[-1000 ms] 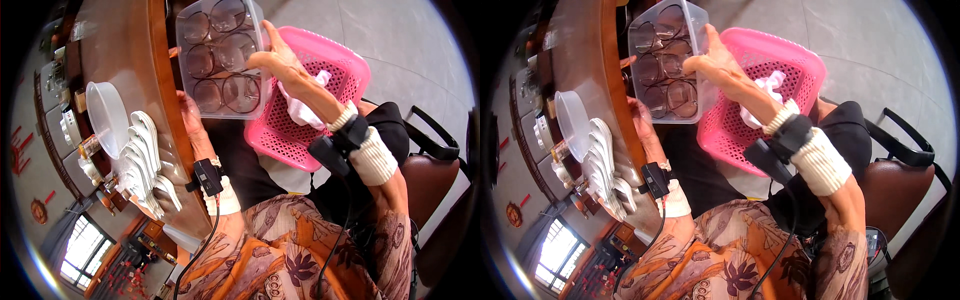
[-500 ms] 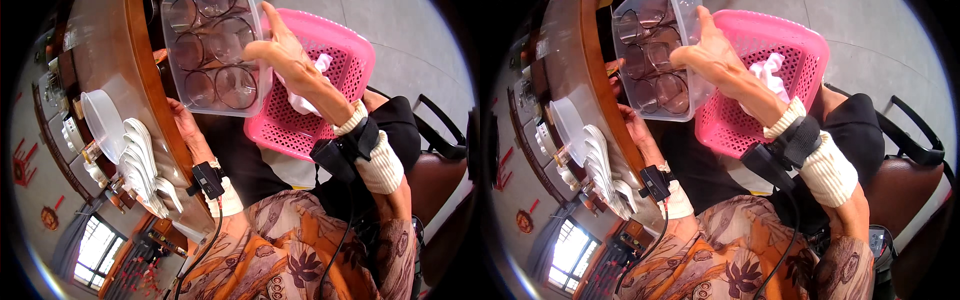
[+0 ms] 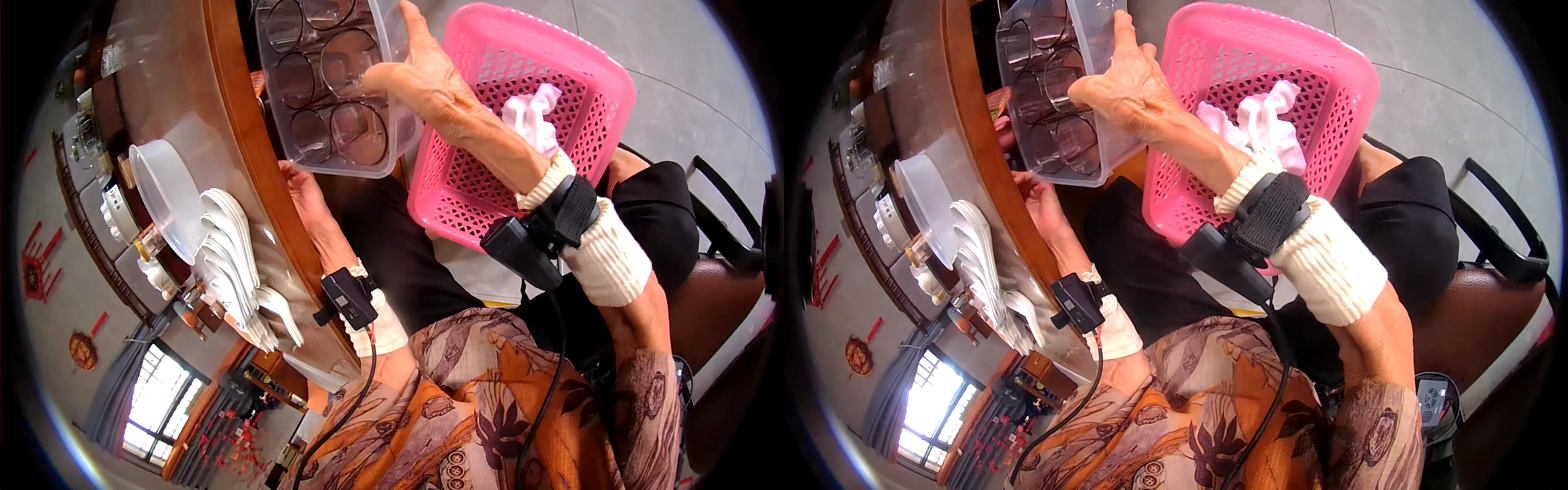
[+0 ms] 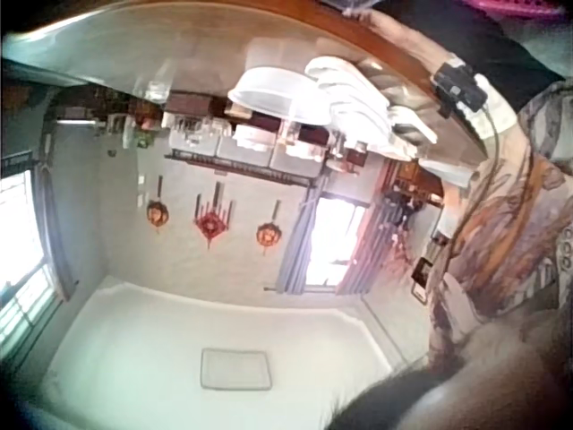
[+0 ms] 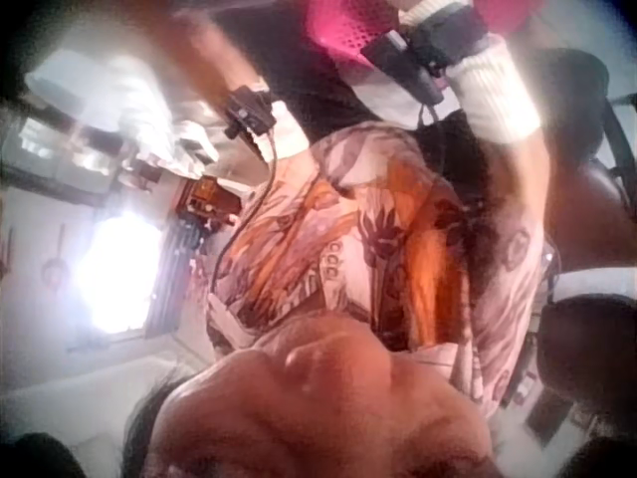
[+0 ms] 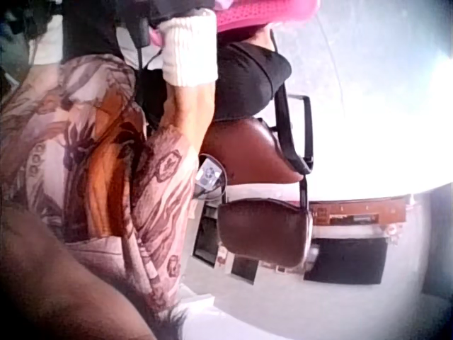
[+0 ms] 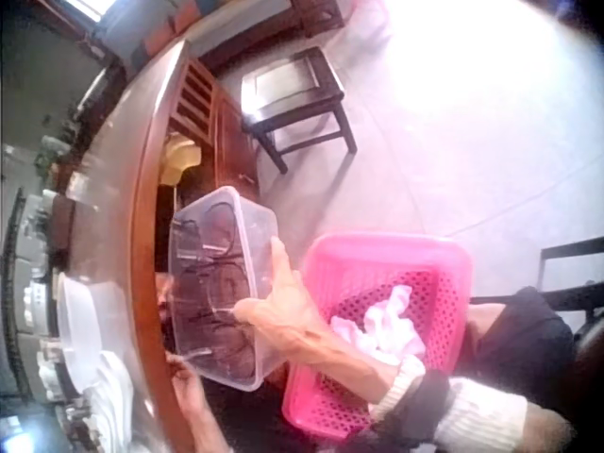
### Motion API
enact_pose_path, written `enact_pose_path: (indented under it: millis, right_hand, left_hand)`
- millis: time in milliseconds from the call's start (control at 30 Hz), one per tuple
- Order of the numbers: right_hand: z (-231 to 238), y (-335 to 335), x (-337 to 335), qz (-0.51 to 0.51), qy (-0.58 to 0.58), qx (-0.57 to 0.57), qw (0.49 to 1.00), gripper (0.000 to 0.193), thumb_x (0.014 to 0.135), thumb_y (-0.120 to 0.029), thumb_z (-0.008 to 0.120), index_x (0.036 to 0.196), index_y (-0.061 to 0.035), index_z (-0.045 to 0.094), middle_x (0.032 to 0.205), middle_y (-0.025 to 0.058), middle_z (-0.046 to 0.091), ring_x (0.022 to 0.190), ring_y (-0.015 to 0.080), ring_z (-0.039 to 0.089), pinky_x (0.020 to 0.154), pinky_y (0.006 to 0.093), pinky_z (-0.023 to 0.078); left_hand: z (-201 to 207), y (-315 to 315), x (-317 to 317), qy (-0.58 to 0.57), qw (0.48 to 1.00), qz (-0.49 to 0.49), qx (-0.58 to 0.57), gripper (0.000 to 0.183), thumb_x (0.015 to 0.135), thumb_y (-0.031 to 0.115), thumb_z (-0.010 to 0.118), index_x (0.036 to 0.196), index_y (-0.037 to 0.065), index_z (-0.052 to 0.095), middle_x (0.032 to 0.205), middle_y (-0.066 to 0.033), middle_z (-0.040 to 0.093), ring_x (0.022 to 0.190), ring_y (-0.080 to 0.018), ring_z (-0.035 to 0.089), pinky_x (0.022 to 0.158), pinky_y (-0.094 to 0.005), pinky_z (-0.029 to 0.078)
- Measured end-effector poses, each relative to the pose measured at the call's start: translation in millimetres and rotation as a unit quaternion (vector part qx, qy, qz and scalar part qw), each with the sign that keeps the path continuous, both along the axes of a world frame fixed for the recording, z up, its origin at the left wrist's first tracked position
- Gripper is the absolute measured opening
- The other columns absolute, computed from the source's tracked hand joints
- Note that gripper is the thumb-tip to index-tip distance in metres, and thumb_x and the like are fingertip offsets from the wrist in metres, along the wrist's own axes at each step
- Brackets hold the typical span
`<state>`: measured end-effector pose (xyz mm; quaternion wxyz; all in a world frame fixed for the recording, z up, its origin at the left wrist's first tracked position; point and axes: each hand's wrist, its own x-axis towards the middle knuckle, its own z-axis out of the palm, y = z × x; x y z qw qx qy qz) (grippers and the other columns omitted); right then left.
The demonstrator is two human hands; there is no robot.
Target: Drying and organizing glasses and ceramic spoons using a cloth.
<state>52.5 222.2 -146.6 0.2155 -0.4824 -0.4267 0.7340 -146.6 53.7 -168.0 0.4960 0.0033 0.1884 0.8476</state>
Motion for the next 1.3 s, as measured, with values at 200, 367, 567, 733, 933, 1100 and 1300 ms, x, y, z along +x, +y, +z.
enact_pose_path:
  millis: [200, 367, 567, 733, 933, 1100, 1300]
  right_hand:
    - [-12, -2, -15, 0.014, -0.042, 0.024, 0.999, 0.103, 0.058, -0.023, 0.068, 0.141, -0.0056, 0.009, 0.116, 0.0328, 0.040, 0.109, 0.0461, 0.045, 0.096, 0.0406, 0.039]
    - [-22, -9, -32, 0.050, -0.021, 0.029, 0.998, 0.103, 0.058, -0.023, 0.067, 0.141, -0.0086, 0.009, 0.116, 0.0340, 0.038, 0.109, 0.0479, 0.045, 0.096, 0.0422, 0.039]
    - [-30, -26, -63, 0.082, -0.007, 0.001, 0.997, 0.102, 0.060, -0.023, 0.067, 0.143, -0.0045, 0.012, 0.123, 0.0371, 0.038, 0.113, 0.0447, 0.045, 0.100, 0.0386, 0.035]
    - [-33, -39, -86, 0.103, -0.002, -0.020, 0.994, 0.102, 0.060, -0.024, 0.067, 0.143, -0.0053, 0.010, 0.120, 0.0381, 0.038, 0.110, 0.0485, 0.045, 0.097, 0.0410, 0.037]
    - [-43, -59, -105, 0.131, 0.056, -0.031, 0.989, 0.109, 0.060, -0.027, 0.070, 0.143, -0.0063, 0.002, 0.121, 0.0400, 0.031, 0.108, 0.0558, 0.041, 0.095, 0.0499, 0.037]
    - [-47, -58, -104, 0.175, 0.034, 0.017, 0.984, 0.110, 0.067, -0.039, 0.069, 0.142, 0.0001, -0.001, 0.115, 0.0410, 0.038, 0.102, 0.0522, 0.049, 0.091, 0.0450, 0.042]
    - [-43, -45, -103, 0.310, 0.015, 0.052, 0.949, 0.110, 0.076, -0.051, 0.060, 0.138, 0.0090, -0.007, 0.114, 0.0449, 0.042, 0.107, 0.0502, 0.050, 0.092, 0.0432, 0.042]
  left_hand:
    - [-4, 0, -8, 0.045, 0.995, 0.086, -0.004, 0.023, 0.084, 0.004, 0.054, 0.105, -0.006, 0.058, 0.100, -0.0147, 0.063, 0.087, -0.0242, 0.062, 0.078, -0.0318, 0.053]
    - [10, 9, 4, 0.063, 0.997, 0.042, 0.033, 0.026, 0.086, 0.005, 0.053, 0.108, -0.007, 0.056, 0.108, -0.0158, 0.061, 0.100, -0.0246, 0.058, 0.083, -0.0300, 0.050]
    - [16, 18, 8, 0.016, 0.992, 0.119, -0.038, 0.028, 0.086, 0.006, 0.052, 0.109, -0.009, 0.055, 0.104, -0.0202, 0.061, 0.095, -0.0305, 0.060, 0.089, -0.0424, 0.047]
    - [9, 23, 10, -0.006, 0.997, 0.070, -0.027, 0.030, 0.088, 0.010, 0.050, 0.112, -0.008, 0.054, 0.114, -0.0198, 0.057, 0.106, -0.0326, 0.053, 0.092, -0.0457, 0.043]
    - [10, 25, 12, -0.095, 0.994, 0.051, 0.021, 0.033, 0.084, 0.003, 0.056, 0.115, -0.005, 0.053, 0.114, -0.0187, 0.057, 0.105, -0.0289, 0.055, 0.085, -0.0383, 0.049]
    - [15, 24, 13, -0.052, 0.996, 0.069, -0.015, 0.033, 0.084, 0.003, 0.057, 0.116, -0.004, 0.053, 0.114, -0.0174, 0.057, 0.102, -0.0271, 0.057, 0.080, -0.0343, 0.053]
    - [20, 24, 14, -0.052, 0.998, 0.045, -0.003, 0.032, 0.087, 0.003, 0.054, 0.117, -0.004, 0.052, 0.115, -0.0176, 0.057, 0.104, -0.0278, 0.057, 0.083, -0.0372, 0.051]
